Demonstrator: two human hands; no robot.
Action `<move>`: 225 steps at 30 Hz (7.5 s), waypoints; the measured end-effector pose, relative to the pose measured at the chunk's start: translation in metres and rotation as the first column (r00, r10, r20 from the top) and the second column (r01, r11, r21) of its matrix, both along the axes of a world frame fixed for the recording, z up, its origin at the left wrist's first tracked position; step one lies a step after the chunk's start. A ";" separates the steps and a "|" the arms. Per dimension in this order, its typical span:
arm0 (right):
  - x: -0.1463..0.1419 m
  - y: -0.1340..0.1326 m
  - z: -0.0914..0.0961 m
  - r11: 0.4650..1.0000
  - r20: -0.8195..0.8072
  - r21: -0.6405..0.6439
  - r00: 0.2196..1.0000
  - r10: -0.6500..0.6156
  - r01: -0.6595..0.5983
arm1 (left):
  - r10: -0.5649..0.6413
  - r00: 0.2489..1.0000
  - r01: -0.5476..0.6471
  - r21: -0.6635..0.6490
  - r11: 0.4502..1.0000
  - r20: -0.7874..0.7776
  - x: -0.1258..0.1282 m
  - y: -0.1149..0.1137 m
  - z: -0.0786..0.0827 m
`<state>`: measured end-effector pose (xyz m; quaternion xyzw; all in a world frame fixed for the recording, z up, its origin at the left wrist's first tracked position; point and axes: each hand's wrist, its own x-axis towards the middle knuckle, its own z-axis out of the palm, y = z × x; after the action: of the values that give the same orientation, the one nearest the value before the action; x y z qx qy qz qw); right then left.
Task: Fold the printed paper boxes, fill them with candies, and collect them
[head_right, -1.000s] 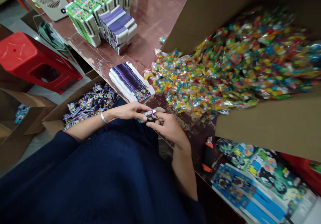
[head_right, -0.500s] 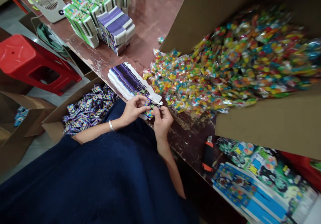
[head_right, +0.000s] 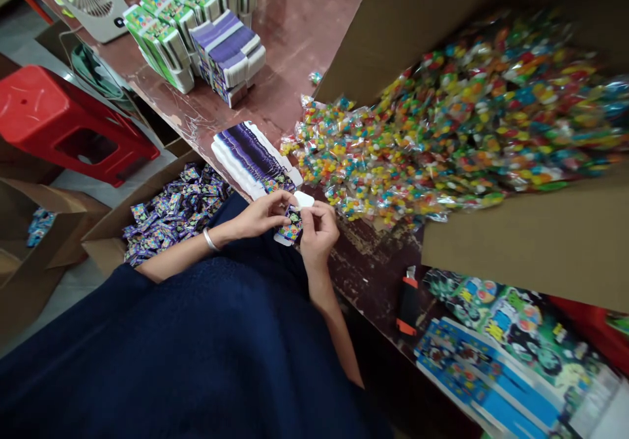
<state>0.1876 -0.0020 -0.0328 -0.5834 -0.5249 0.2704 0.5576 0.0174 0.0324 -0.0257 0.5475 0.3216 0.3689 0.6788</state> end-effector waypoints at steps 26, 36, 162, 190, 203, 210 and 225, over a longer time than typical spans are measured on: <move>0.023 0.017 0.032 0.964 -0.027 -0.127 0.972 0.232 -0.234 | 0.078 0.996 -0.074 0.088 0.993 -0.047 -0.002 -0.007 0.021; 0.039 0.004 0.019 0.909 -0.056 -0.262 0.946 0.320 -0.323 | -0.036 0.957 0.048 0.034 0.998 -0.289 -0.004 -0.002 0.017; 0.036 0.014 0.078 0.771 -0.168 -0.364 0.851 0.498 -0.523 | -0.262 0.965 0.262 -0.150 0.953 0.022 -0.029 0.017 0.040; -0.001 0.009 0.005 0.993 0.048 -0.083 0.995 0.086 -0.082 | 0.206 0.976 -0.187 0.200 0.962 -0.078 -0.008 -0.001 0.002; -0.008 0.026 0.025 0.984 -0.243 0.050 0.954 0.176 -0.169 | 0.190 0.978 -0.194 0.034 0.980 0.090 -0.004 0.002 0.010; 0.005 0.034 0.043 0.929 -0.248 -0.138 0.920 0.302 -0.342 | 0.258 0.966 -0.257 0.060 0.964 0.006 -0.007 -0.002 0.018; 0.011 0.029 0.047 0.924 -0.108 -0.097 0.926 0.361 -0.371 | 0.176 0.983 -0.173 0.069 0.983 -0.041 -0.011 -0.008 0.024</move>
<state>0.1981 0.0266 0.0142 -0.4941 -0.5829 0.4252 0.4850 0.0064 0.0243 -0.0013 0.5474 0.3723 0.4241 0.6180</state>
